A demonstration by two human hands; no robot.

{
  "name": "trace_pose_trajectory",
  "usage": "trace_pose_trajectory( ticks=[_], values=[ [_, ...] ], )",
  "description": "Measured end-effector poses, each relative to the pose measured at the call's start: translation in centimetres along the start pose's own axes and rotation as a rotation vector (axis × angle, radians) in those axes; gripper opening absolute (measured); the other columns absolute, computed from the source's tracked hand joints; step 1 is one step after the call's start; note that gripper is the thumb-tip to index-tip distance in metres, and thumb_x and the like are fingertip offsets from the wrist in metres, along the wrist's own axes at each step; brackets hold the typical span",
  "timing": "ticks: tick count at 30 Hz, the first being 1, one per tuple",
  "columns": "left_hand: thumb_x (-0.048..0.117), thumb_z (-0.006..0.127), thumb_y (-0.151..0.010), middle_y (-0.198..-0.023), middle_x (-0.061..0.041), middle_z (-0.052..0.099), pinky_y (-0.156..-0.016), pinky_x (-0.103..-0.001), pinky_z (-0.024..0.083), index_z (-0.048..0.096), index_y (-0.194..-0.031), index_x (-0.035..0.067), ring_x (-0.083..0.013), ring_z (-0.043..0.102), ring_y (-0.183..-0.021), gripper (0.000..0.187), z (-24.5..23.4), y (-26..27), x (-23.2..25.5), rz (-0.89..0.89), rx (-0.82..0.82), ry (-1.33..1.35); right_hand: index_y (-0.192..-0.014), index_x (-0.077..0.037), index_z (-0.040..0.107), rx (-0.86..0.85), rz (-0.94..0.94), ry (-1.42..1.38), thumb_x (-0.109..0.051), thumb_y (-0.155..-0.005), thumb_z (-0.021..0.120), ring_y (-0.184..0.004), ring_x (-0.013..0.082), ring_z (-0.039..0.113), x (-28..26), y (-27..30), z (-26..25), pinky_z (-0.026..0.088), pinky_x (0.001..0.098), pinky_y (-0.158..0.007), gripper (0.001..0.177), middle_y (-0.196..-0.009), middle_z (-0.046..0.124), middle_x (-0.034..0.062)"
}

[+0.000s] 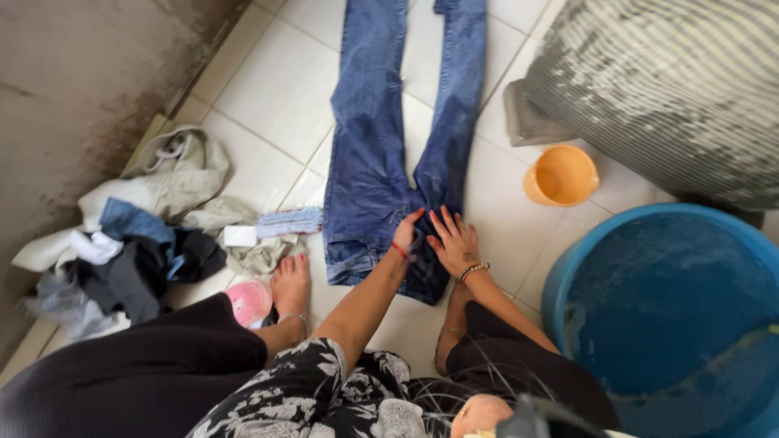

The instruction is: The person washes a pair of jeans by hand on the floor, applying soap and scrubbing the wet fabric with a brush.

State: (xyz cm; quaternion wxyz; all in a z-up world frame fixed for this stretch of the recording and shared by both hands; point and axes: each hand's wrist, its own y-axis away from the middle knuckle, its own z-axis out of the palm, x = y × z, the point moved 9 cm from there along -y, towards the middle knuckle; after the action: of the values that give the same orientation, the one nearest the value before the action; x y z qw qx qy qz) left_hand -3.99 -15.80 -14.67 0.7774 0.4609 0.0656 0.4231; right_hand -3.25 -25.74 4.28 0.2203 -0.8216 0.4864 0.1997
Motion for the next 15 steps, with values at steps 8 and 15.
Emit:
trace_pose_trajectory(
  ticks=[8,15],
  values=[
    [0.044,0.066,-0.098,-0.119,-0.008,0.073,-0.09,-0.031,0.055,0.072,-0.124,0.013,-0.0194,0.07,-0.104,0.041,-5.8,11.2,2.6,0.602,0.135,-0.77,-0.148,-0.024,0.052,-0.236,0.159,0.233,-0.057,-0.096,0.058,-0.145,0.0404,0.033,4.3,1.9,5.1,0.025,0.0662,-0.111,0.062,-0.159,0.04,0.0146],
    [0.048,0.082,-0.068,-0.136,-0.01,0.057,-0.092,-0.044,0.046,0.065,-0.134,0.015,-0.0297,0.055,-0.116,0.075,-4.3,19.9,6.7,0.854,0.094,-2.121,-0.117,-0.006,0.063,-0.198,-0.314,-0.013,-0.056,-0.072,0.082,-0.1,0.034,0.06,-8.1,6.4,0.0,0.049,0.046,-0.085,0.07,-0.11,0.062,0.0138]
  ],
)
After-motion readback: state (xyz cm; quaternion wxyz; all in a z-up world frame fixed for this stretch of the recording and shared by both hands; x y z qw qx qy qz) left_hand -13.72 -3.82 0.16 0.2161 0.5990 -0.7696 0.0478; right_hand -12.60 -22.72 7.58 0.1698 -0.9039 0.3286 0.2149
